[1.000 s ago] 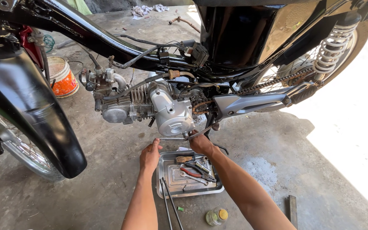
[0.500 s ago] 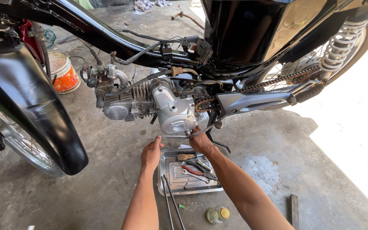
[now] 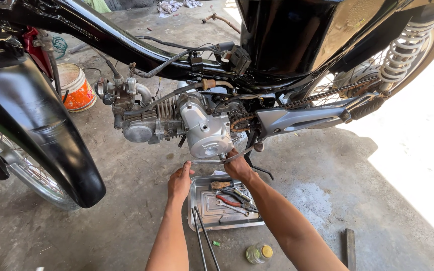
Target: The person uses a wrench to tighten a bolt on the motorcycle engine casing. They briefly pick up a rag to wipe their hands and then continue using the wrench on the engine.
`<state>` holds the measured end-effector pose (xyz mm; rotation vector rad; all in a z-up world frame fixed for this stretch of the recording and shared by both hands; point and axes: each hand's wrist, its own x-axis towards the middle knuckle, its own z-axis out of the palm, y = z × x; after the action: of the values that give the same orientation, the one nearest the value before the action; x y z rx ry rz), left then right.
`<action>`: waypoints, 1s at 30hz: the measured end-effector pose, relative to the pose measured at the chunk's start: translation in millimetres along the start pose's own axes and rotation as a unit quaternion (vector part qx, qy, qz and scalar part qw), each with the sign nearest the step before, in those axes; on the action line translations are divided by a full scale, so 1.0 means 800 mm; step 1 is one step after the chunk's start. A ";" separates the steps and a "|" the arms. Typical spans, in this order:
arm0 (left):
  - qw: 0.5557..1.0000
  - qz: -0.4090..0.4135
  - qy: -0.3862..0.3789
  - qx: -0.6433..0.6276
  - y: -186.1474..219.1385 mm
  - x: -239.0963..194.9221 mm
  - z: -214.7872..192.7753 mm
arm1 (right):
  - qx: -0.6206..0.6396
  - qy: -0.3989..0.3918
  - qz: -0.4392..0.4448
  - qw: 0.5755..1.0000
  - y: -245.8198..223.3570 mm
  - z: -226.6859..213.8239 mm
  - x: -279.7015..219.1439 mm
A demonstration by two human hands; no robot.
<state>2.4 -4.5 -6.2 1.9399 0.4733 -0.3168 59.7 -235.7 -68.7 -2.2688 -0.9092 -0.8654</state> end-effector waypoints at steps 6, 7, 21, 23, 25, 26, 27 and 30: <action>1.000 -0.003 0.000 -0.006 0.000 0.002 0.000 | -0.179 0.006 -0.044 0.983 0.001 0.007 -0.010; 1.000 -0.003 0.001 -0.006 0.001 0.002 0.000 | -0.178 0.006 -0.044 0.983 0.001 0.007 -0.007; 1.000 0.005 -0.008 -0.001 0.007 -0.002 -0.002 | -0.054 0.014 0.059 0.997 -0.015 0.006 0.006; 1.000 0.005 -0.006 -0.007 0.005 0.001 0.000 | -0.041 0.015 0.069 0.997 -0.015 0.003 0.010; 1.000 0.002 -0.003 -0.012 0.004 0.000 -0.001 | -0.027 0.016 0.081 0.996 -0.019 0.003 0.013; 1.000 0.003 -0.002 -0.013 0.006 -0.002 -0.001 | -0.014 0.017 0.091 0.996 -0.021 0.002 0.015; 1.000 0.003 -0.002 -0.014 0.008 -0.004 -0.002 | -0.001 0.018 0.102 0.995 -0.022 0.002 0.017; 1.000 0.002 -0.003 -0.012 0.009 -0.002 -0.001 | 0.025 0.021 0.125 0.992 -0.028 0.002 0.022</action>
<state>3.9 -6.7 0.6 1.9167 0.4666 -0.3141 53.2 -213.6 -51.6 -2.2522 -0.6041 -0.7656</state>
